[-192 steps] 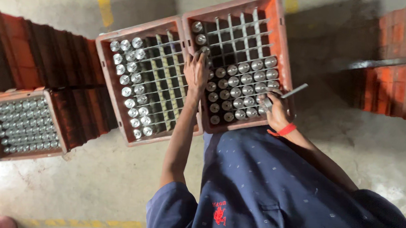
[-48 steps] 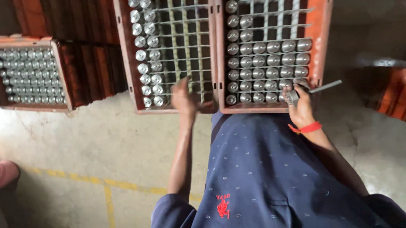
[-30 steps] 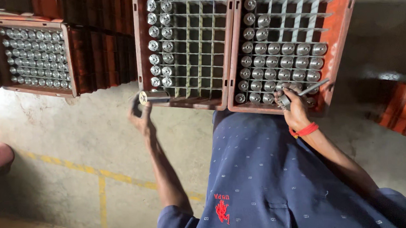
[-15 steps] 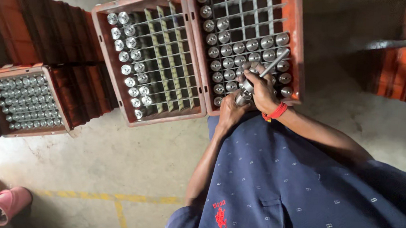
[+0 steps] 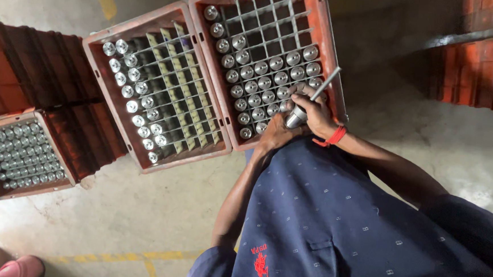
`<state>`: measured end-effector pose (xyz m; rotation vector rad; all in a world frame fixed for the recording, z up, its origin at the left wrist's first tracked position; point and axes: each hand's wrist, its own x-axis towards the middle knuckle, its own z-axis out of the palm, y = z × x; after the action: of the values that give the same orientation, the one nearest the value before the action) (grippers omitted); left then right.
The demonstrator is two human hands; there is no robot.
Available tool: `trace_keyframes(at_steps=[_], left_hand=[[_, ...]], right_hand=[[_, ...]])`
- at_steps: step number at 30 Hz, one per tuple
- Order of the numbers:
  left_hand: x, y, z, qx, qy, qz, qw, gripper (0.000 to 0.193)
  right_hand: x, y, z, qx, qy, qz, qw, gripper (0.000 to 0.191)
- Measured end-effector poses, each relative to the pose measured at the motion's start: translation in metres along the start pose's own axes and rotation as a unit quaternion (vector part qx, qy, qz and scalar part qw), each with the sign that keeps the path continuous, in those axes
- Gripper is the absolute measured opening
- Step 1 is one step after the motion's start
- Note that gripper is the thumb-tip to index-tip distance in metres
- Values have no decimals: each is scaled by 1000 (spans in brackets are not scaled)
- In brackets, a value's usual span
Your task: The person transfers small metal caps from a left crate to a right crate using a metal rod to push them into place. The person fills the right crate and then lifts it to stack it on a nearby pile.
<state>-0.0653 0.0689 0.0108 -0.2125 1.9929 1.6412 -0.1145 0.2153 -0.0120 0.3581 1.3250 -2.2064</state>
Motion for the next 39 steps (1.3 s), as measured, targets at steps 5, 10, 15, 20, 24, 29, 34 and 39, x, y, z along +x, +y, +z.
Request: trace_keyframes(at_steps=[5,10,15,20,24,29,34,39], left_hand=[[19,26,-39,132,16,-7,991,60],[76,49,-128,326,295,103,892,60],[92,62,-172,462,412,267,739,50],[47,38,-149,237,322,9,917,32],[-36,-18,-164,294,441,165,832,51],[-161,-104,-250,446,570,-80,685,68],[-208,-139,-290,368,576,-67,727,54],[-231,-131,-297,344,568,-54,746,36]], right_hand=[[31,-26,-23,221,91,10,971,16],[27,-54,-46,211,149,-85,962,12],[15,-35,-27,220,144,-49,964,11],[4,-3,-16,176,142,-7,974,14],[2,12,-18,210,121,57,968,10],[-1,20,-6,194,134,44,971,12],[4,34,29,126,100,54,985,10],[5,51,47,106,64,71,990,7]])
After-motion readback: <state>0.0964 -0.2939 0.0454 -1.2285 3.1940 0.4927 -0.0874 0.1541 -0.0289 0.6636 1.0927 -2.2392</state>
